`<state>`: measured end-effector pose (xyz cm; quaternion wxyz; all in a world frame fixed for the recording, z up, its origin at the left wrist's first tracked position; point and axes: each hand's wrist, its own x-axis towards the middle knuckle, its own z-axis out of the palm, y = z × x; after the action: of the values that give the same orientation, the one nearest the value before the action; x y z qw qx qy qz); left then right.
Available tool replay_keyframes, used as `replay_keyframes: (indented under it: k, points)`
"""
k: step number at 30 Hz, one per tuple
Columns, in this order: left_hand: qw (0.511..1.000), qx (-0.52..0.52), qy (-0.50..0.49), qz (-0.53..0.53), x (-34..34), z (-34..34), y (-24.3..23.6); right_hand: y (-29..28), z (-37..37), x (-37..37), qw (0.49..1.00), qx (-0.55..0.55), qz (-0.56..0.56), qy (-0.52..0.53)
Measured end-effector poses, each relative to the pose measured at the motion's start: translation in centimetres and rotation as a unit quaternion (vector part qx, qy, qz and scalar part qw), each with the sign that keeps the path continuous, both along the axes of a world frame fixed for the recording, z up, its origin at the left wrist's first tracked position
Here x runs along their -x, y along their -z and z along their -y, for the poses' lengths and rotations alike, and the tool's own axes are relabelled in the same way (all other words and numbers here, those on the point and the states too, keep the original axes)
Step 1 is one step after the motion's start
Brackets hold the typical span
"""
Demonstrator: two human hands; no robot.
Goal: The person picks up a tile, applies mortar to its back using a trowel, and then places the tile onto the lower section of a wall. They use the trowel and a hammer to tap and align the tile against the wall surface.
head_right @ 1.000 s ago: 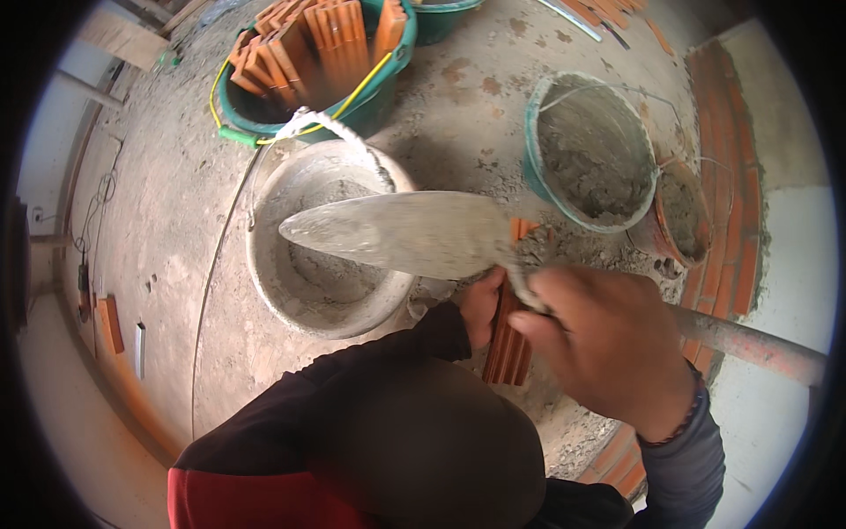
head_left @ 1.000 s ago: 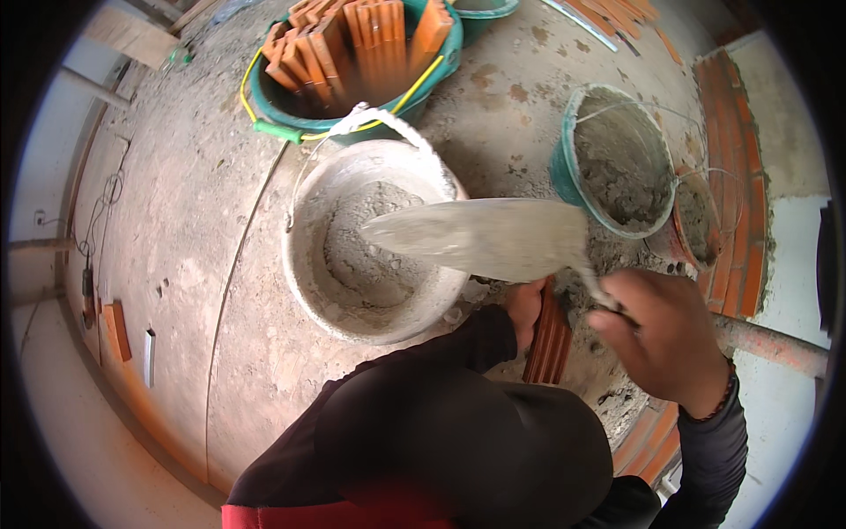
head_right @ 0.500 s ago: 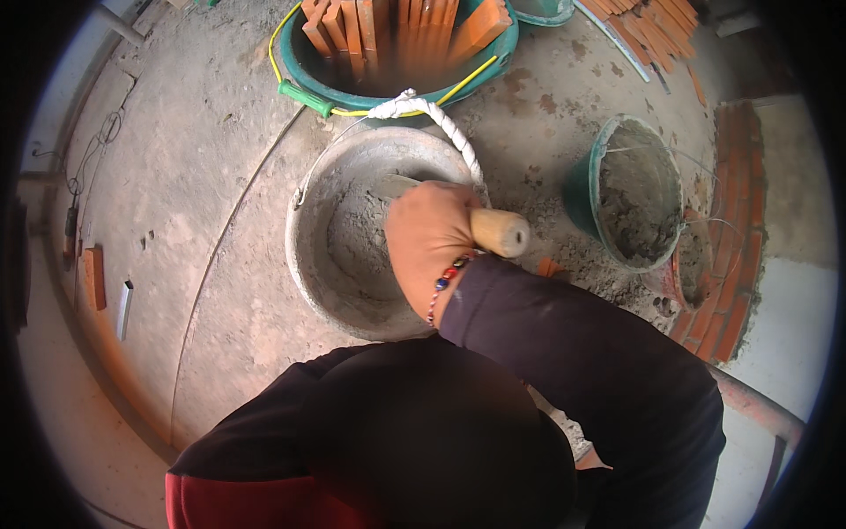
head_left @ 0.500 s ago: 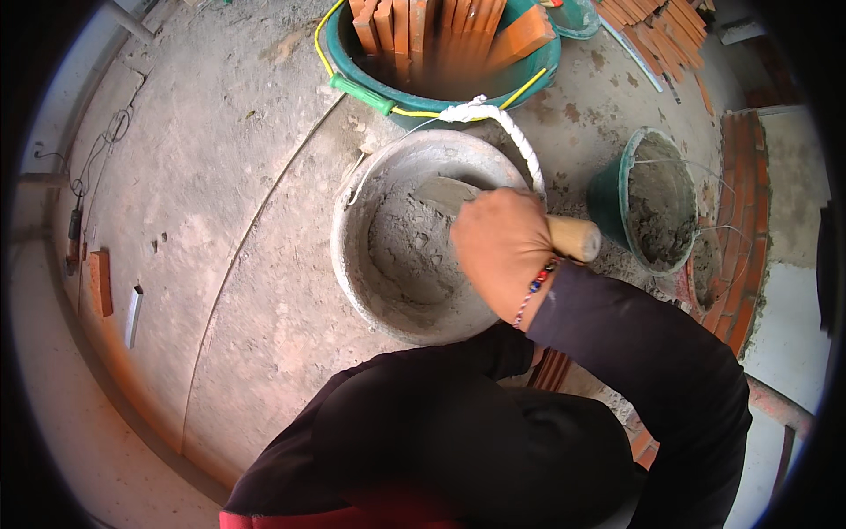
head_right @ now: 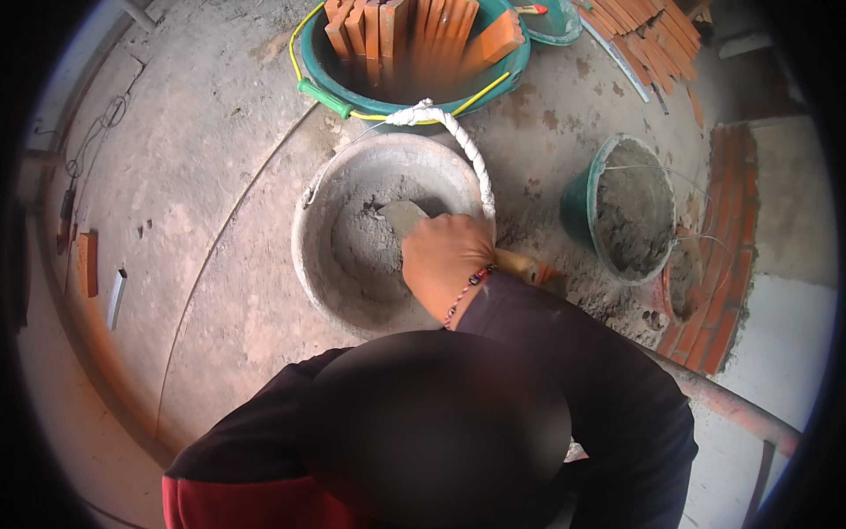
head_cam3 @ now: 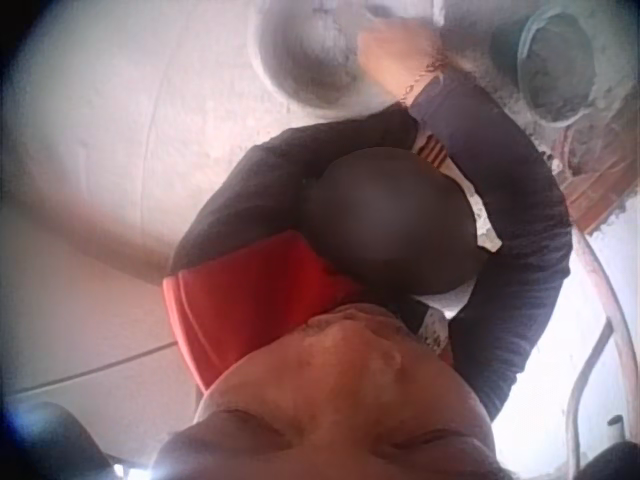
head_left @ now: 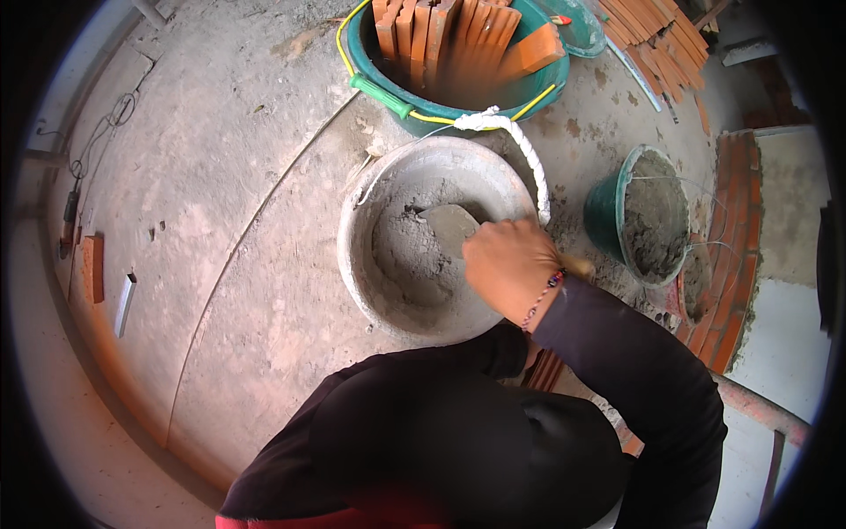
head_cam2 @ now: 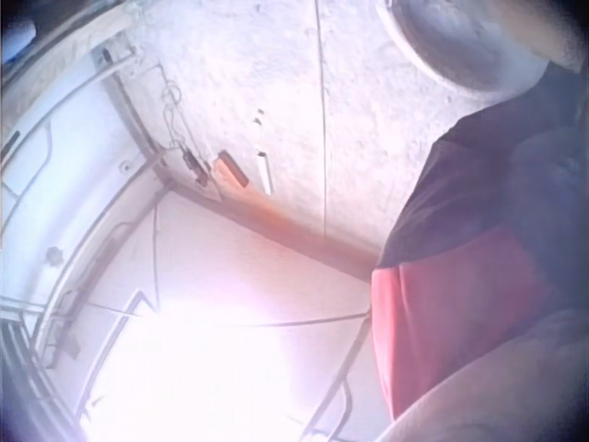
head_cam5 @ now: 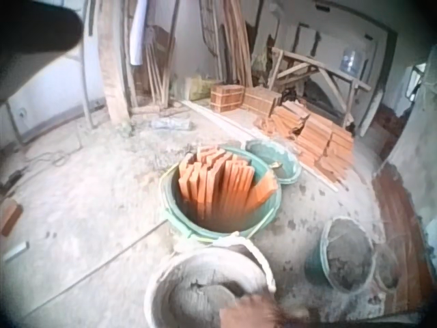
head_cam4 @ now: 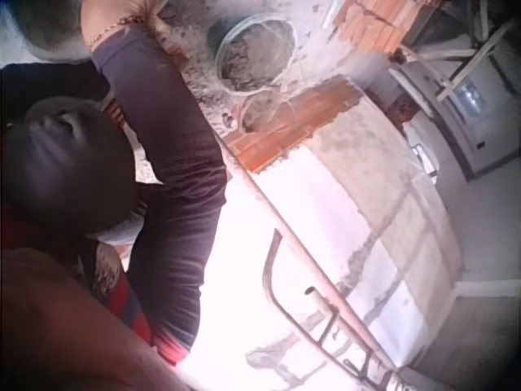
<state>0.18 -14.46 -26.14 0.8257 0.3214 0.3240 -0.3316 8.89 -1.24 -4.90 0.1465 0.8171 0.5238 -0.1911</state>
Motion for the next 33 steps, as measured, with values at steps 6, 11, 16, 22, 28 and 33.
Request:
replay_keyframes:
  k: [6,11,16,22,28,33]
  points:
    - [1.000,-0.005,-0.002,0.005,-0.8,0.3,-1.3,-0.1,0.5,0.3,0.993,0.045,-0.084,0.070]
    - [1.000,-0.012,-0.023,0.017,-1.8,1.0,-2.5,-0.8,1.2,-0.7,0.976,0.073,-0.170,0.114]
    - [0.998,-0.039,-0.044,0.018,-2.2,1.4,-3.3,-1.3,2.3,-2.2,0.956,0.077,-0.258,0.113]
    - [0.995,-0.079,-0.059,0.013,-1.8,0.7,-2.6,-0.5,6.4,-3.0,0.947,-0.038,-0.300,0.111]
    - [0.996,-0.059,-0.055,0.039,-1.2,0.4,-1.6,-4.4,9.7,-3.0,0.941,-0.015,-0.293,0.170]
    - [0.992,0.024,-0.079,0.094,-1.1,0.3,-1.7,-7.2,13.9,-2.6,0.910,-0.116,-0.348,0.193]
